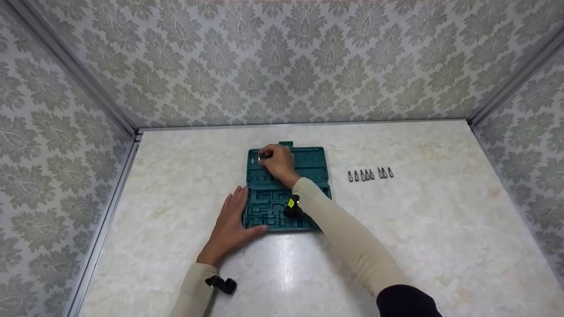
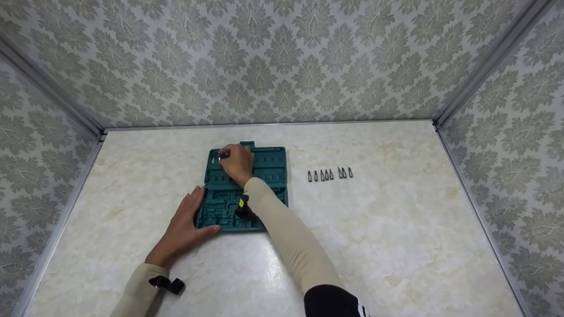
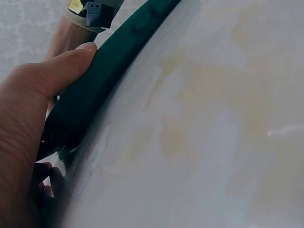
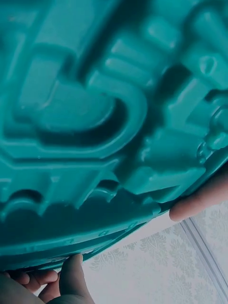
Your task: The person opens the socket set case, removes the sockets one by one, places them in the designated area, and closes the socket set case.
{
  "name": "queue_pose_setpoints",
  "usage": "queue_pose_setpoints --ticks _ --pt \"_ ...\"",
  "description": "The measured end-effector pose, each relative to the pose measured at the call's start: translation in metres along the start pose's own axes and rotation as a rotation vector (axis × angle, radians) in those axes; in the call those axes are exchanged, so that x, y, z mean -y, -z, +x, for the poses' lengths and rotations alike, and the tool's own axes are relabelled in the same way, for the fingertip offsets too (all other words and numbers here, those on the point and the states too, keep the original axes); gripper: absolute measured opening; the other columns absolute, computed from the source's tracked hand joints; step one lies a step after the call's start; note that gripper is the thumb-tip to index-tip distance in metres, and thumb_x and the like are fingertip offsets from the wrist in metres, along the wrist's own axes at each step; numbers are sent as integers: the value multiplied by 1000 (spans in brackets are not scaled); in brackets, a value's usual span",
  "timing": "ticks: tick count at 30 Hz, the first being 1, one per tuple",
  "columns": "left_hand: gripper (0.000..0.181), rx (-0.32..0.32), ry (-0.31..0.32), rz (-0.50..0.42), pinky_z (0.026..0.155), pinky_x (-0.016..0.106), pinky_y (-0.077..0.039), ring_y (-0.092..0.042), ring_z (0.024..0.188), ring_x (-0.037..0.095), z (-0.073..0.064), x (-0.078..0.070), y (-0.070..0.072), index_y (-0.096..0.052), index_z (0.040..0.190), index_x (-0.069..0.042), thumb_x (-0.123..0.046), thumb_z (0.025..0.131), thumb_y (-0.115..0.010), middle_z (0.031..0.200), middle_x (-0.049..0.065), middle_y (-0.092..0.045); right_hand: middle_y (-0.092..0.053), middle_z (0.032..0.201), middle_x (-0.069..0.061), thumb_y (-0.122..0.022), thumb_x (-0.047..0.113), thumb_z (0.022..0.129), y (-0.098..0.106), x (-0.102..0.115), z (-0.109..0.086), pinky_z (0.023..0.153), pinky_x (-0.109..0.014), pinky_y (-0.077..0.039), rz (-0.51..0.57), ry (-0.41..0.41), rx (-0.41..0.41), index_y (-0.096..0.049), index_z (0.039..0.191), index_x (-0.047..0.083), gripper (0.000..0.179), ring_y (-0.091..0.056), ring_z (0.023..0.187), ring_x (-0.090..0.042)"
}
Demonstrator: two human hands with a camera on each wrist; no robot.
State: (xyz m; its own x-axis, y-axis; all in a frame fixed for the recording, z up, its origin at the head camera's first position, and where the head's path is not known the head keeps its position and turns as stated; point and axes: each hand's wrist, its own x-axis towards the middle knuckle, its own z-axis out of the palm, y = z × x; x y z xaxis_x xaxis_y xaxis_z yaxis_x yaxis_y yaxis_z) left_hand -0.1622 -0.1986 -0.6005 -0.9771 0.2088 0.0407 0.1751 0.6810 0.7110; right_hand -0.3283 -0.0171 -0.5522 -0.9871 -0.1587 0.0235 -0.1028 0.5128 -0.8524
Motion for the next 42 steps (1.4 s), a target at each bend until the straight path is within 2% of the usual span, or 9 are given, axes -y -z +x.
queue_pose_setpoints --ticks 4,11,16,20,24,29,35,42 --pt "128 -6 -23 10 137 57 -10 -10 170 36 1 0 -1 -18 178 -13 -69 85 -85 184 14 -17 -78 116 -7 -81 11 101 1 -2 -1 104 -45 -55 -1 41 -13 -83 119 8 18 -69 113 -24" --pt "128 4 -10 8 137 57 -10 -7 171 34 0 0 -2 -17 178 -15 -71 85 -84 184 11 -15 -79 115 -6 -80 15 103 0 -5 -3 108 -47 -50 -44 61 -29 -84 117 9 16 -65 115 -25" --pt "127 -2 -11 5 136 59 -12 -8 171 36 1 -1 -1 -17 178 -16 -70 85 -85 184 11 -15 -78 114 -6 -80 15 103 2 -4 -4 102 -43 -55 31 58 -41 -83 117 7 16 -67 111 -23" --pt "128 3 -15 7 137 57 -11 -8 171 35 3 -2 -1 -17 178 -16 -72 85 -84 185 11 -15 -77 113 -10 -79 9 102 8 -4 -4 96 -41 -59 112 95 -44 -81 116 3 16 -69 105 -23" --pt "128 7 -20 14 137 55 -10 -9 171 34 4 -2 -1 -16 179 -16 -72 85 -83 184 11 -15 -77 113 -12 -79 7 102 15 -6 -5 95 -38 -59 172 142 -10 -79 116 -1 16 -70 105 -24" --pt "128 1 -17 23 137 53 -9 -9 171 32 1 0 1 -16 178 -16 -71 85 -83 184 11 -16 -76 115 -8 -79 12 103 27 -6 -12 96 -37 -58 201 141 58 -77 119 -1 20 -69 107 -21" --pt "129 -5 -19 38 138 52 -7 -11 171 32 2 0 0 -18 178 -10 -71 85 -83 184 13 -18 -76 115 -9 -78 11 104 44 -9 -21 98 -41 -58 188 203 89 -77 119 -3 20 -69 108 -23" --pt "129 -5 -9 28 138 51 -7 -9 171 31 3 1 -1 -18 178 -13 -71 83 -85 184 12 -17 -75 118 -11 -77 13 105 64 -13 -35 99 -44 -57 150 261 96 -77 121 -3 23 -68 111 -25"
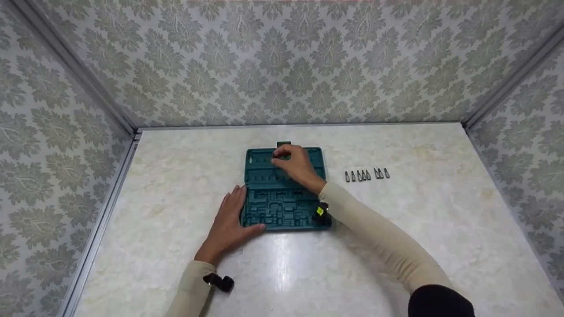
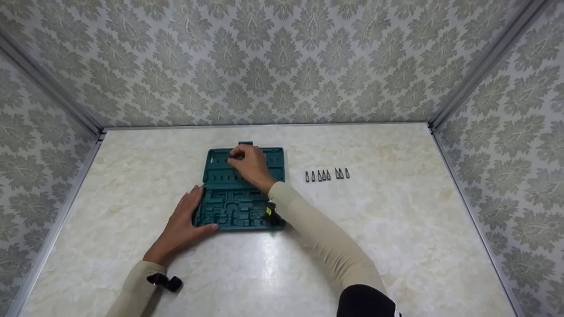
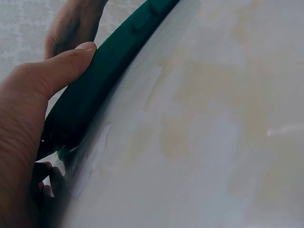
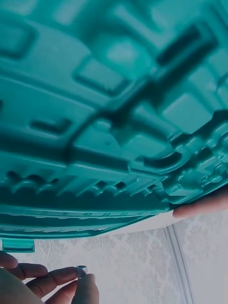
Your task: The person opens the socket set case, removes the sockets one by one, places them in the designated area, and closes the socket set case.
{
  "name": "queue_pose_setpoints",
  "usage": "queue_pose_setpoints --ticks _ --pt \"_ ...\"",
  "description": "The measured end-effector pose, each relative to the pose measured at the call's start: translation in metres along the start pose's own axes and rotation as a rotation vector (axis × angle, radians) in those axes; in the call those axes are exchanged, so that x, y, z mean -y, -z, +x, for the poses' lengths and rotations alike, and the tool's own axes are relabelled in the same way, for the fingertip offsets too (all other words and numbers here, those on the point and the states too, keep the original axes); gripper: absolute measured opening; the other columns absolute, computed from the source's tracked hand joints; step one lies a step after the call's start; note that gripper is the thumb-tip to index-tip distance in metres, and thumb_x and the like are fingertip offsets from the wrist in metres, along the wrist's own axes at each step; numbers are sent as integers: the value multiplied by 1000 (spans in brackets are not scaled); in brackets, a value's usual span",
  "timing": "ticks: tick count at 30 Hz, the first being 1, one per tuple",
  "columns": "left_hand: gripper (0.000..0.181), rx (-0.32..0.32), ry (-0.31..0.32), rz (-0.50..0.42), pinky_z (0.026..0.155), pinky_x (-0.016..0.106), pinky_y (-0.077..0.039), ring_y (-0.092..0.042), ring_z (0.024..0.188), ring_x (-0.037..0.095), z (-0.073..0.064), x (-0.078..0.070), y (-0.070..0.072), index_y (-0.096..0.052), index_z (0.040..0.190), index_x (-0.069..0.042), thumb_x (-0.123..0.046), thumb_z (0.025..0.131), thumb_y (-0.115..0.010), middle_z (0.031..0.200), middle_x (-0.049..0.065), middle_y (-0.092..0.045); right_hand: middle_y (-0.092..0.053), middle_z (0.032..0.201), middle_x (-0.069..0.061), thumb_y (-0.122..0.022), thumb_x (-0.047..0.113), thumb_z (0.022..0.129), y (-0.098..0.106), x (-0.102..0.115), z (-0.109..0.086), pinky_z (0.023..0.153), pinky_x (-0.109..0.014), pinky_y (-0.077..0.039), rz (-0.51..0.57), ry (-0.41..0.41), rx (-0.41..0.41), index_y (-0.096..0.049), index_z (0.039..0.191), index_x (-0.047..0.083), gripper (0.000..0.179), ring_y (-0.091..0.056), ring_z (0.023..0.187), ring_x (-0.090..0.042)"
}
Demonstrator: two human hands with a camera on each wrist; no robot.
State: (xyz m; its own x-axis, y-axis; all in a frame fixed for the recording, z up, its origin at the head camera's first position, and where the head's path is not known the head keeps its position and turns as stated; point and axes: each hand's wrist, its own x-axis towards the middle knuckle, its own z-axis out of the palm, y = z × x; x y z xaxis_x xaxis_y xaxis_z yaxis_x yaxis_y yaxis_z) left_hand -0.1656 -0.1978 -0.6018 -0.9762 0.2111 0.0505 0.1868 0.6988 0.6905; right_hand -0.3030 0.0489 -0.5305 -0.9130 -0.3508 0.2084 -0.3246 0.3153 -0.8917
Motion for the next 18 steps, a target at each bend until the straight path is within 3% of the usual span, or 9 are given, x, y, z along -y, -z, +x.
queue_pose_setpoints --ticks 18 --pt "128 1 1 5 138 51 -6 -9 171 30 -2 -1 0 -17 178 -15 -71 85 -84 184 10 -17 -76 117 -9 -78 15 105 39 -13 -36 99 -46 -55 -55 -24 -43 -78 122 -2 24 -67 112 -27"
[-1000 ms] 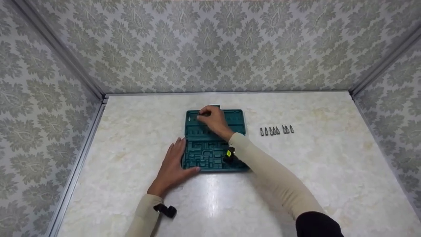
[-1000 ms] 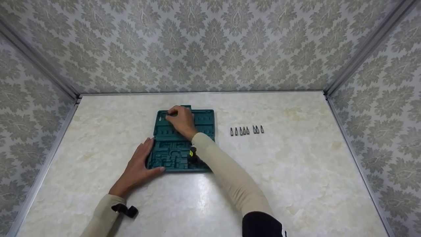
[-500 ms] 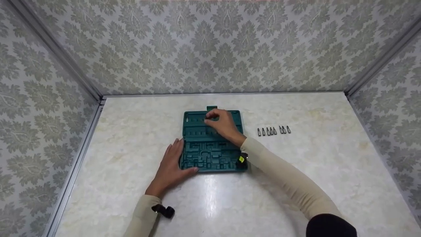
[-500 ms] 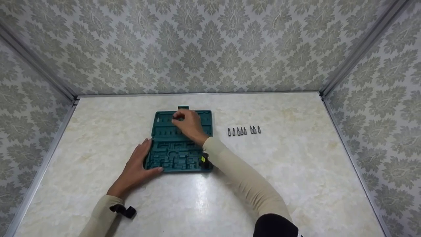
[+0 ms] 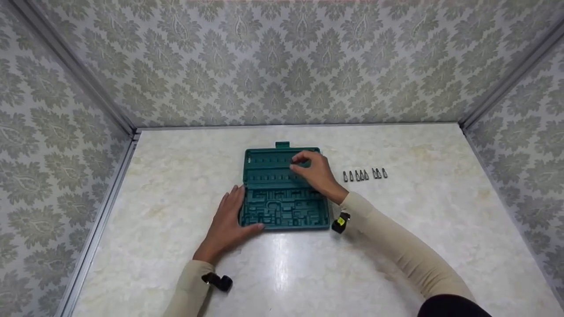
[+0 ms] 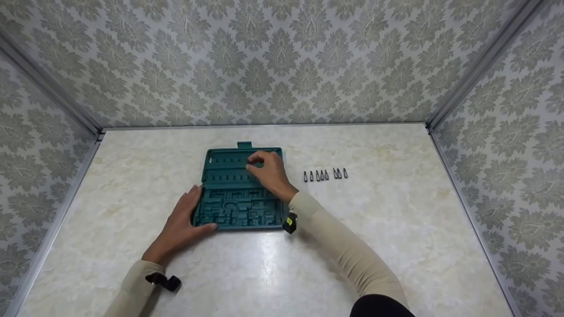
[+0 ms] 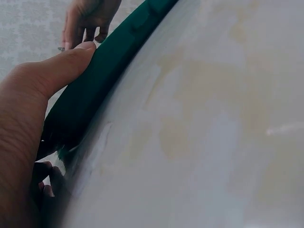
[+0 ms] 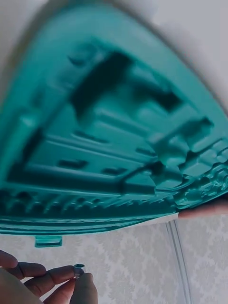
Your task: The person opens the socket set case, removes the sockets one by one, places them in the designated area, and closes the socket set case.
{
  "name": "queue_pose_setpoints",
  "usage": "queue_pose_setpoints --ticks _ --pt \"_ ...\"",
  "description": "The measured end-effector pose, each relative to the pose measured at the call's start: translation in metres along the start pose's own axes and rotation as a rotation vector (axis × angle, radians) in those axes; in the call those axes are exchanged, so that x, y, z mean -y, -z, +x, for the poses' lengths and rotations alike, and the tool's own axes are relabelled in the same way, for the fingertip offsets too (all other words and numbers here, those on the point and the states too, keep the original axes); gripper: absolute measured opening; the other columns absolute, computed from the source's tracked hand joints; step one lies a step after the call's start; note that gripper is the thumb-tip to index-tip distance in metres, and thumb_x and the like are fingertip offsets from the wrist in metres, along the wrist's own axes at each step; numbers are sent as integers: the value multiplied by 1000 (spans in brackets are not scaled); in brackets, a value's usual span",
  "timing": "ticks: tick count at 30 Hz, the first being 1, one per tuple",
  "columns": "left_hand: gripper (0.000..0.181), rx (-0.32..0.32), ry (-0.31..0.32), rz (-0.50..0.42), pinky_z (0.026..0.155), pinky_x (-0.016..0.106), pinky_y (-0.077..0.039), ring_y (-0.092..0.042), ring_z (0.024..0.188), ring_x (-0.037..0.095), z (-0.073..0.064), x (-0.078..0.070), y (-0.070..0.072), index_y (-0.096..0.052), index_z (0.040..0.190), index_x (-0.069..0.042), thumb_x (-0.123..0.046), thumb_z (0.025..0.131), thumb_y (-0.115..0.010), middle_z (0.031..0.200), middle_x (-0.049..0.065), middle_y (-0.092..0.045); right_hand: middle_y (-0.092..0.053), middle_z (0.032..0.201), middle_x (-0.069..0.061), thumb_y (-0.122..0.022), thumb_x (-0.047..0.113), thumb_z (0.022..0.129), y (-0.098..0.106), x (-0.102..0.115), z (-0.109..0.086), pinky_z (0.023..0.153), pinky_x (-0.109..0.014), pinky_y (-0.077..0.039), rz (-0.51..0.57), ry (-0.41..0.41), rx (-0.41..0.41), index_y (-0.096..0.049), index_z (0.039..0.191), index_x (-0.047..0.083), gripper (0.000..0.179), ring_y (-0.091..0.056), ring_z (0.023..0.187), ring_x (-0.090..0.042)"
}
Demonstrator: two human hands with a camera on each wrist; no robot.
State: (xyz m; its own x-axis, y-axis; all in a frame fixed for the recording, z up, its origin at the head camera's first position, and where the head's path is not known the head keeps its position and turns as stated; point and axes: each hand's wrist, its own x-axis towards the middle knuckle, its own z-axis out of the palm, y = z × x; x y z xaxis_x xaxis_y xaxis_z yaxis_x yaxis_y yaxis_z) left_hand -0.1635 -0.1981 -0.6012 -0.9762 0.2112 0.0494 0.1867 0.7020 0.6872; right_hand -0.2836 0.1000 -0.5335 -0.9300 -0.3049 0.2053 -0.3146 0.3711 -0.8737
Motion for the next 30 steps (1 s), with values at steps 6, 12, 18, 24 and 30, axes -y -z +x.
queue_pose_setpoints --ticks 6,12,18,24,30 --pt "126 -9 -5 7 137 54 -9 -10 171 35 0 0 0 -19 178 -12 -66 85 -86 184 14 -17 -76 114 -11 -79 12 103 17 -9 -11 99 -52 -54 0 12 -46 -78 119 -3 22 -68 111 -34" --pt "127 -8 5 10 137 56 -9 -10 171 35 0 0 0 -17 178 -15 -67 85 -85 184 13 -17 -77 113 -10 -81 13 101 34 -19 -24 97 -51 -50 -36 -28 -110 -80 116 0 20 -67 112 -36" --pt "128 4 21 -2 137 56 -9 -7 171 33 -1 1 1 -16 179 -17 -71 85 -84 185 10 -14 -79 115 -9 -81 15 102 53 -29 -39 90 -42 -46 -38 -69 -165 -81 118 1 21 -66 113 -38" --pt "128 -2 13 -8 137 57 -9 -6 171 33 -1 2 2 -15 179 -18 -71 85 -84 185 10 -14 -80 112 -8 -82 15 101 76 -39 -54 84 -33 -47 -17 -91 -217 -82 115 1 20 -66 106 -30" --pt "128 1 9 -1 137 57 -9 -6 171 34 -1 0 0 -15 179 -16 -71 85 -84 185 11 -14 -81 110 -11 -83 10 100 101 -54 -71 80 -25 -47 -28 -114 -275 -82 114 -2 18 -65 98 -18"
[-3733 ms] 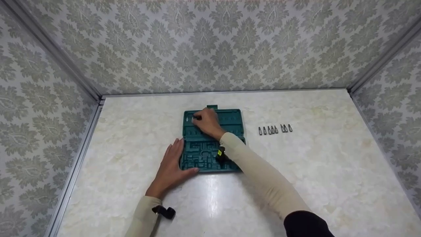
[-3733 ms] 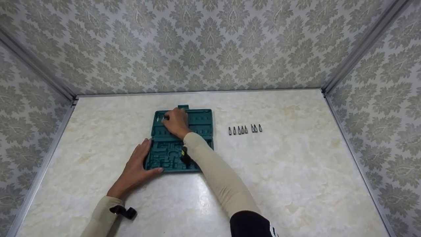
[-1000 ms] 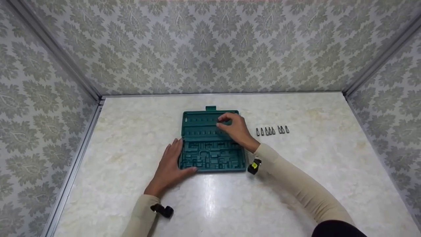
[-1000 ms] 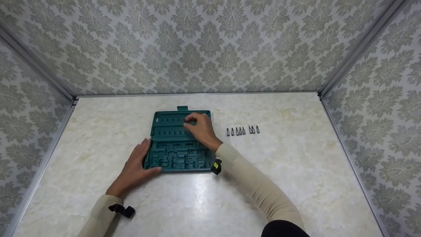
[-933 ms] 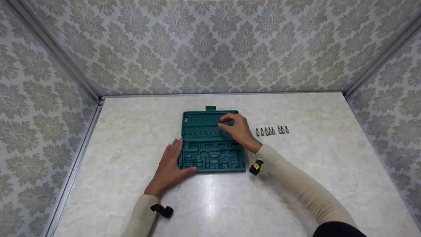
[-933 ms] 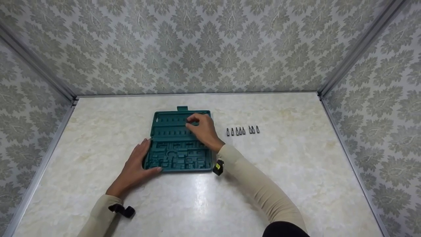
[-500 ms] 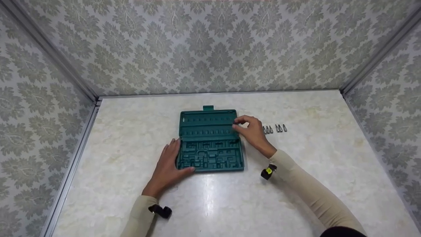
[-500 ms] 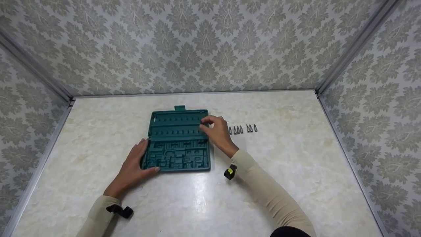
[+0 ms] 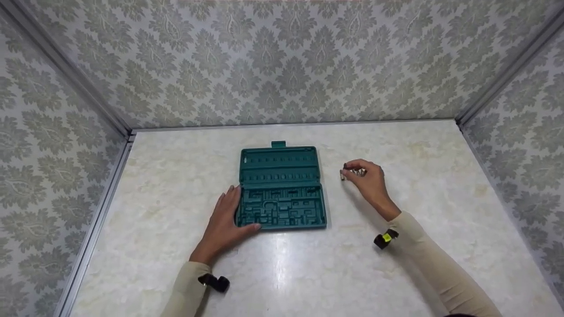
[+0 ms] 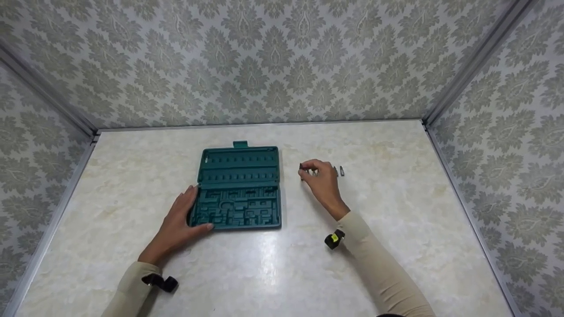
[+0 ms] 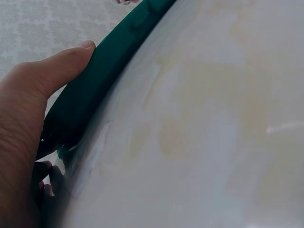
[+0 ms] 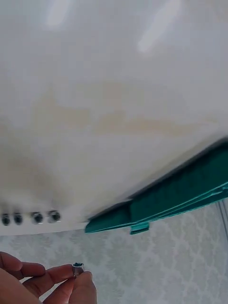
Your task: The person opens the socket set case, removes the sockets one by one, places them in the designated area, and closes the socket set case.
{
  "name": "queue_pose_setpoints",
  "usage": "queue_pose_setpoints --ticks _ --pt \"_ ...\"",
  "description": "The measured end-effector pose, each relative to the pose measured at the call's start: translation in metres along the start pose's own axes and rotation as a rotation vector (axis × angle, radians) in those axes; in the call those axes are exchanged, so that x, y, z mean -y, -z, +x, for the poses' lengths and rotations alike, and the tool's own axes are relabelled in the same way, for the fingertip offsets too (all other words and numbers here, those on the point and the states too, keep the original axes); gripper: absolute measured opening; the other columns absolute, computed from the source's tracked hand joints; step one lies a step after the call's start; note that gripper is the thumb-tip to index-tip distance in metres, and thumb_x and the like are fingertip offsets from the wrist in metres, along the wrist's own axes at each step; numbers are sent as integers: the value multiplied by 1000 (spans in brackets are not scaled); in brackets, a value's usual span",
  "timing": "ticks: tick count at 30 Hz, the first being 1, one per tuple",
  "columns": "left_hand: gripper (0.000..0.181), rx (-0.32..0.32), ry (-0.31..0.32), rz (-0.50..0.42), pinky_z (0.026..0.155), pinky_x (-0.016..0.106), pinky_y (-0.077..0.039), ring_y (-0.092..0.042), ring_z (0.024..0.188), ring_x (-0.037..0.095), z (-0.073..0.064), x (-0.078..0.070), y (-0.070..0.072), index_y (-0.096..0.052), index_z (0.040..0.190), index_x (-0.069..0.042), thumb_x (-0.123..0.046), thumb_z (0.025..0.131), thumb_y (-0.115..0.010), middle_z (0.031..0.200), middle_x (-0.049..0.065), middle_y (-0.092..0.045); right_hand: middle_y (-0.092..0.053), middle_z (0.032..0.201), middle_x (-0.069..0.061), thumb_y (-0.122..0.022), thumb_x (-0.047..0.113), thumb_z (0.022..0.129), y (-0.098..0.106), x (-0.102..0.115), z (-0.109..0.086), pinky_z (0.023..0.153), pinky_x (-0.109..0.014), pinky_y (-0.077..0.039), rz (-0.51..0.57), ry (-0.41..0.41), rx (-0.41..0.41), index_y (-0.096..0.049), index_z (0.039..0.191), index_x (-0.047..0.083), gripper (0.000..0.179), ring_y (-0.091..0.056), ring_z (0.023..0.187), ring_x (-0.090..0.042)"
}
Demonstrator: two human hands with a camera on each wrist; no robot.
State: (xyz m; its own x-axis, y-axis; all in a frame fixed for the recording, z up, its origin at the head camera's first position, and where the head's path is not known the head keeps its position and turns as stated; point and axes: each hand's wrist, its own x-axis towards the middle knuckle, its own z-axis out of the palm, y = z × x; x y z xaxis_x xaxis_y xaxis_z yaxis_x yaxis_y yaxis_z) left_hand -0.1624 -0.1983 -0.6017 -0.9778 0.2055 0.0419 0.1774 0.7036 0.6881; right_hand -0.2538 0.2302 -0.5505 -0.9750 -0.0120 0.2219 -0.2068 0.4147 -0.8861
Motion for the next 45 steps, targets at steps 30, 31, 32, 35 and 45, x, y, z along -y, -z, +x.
queue_pose_setpoints --ticks 30,31,32,35,45 --pt "128 -9 -1 -18 137 59 -10 -7 171 36 -2 -2 -1 -17 179 -17 -70 84 -85 185 11 -15 -79 109 -13 -82 15 101 83 -55 -26 79 -24 -45 -127 -142 -233 -82 117 0 22 -62 94 -9" --pt "128 -9 -1 -17 137 58 -10 -7 171 35 -2 -2 -1 -18 179 -16 -69 84 -86 185 11 -15 -79 108 -12 -82 15 101 84 -56 -26 78 -23 -46 -132 -147 -232 -82 117 0 22 -62 93 -9" --pt "128 -10 -5 -15 137 57 -10 -8 171 35 -2 -2 -1 -18 178 -15 -69 84 -86 185 12 -16 -79 108 -12 -81 15 102 85 -58 -26 78 -22 -47 -135 -154 -232 -82 117 0 22 -63 92 -9" --pt "127 -3 -2 -10 137 56 -9 -8 171 34 -1 -1 -2 -18 178 -15 -68 85 -85 185 11 -16 -78 107 -11 -80 16 103 89 -63 -25 75 -19 -50 -144 -176 -230 -82 119 0 23 -64 90 -10" --pt "126 -10 4 -23 137 59 -10 -6 171 34 1 0 -1 -17 179 -19 -69 85 -85 185 9 -14 -77 120 -18 -78 22 105 91 -72 -15 85 -19 -51 -132 -242 -213 -81 126 1 30 -65 99 -11"
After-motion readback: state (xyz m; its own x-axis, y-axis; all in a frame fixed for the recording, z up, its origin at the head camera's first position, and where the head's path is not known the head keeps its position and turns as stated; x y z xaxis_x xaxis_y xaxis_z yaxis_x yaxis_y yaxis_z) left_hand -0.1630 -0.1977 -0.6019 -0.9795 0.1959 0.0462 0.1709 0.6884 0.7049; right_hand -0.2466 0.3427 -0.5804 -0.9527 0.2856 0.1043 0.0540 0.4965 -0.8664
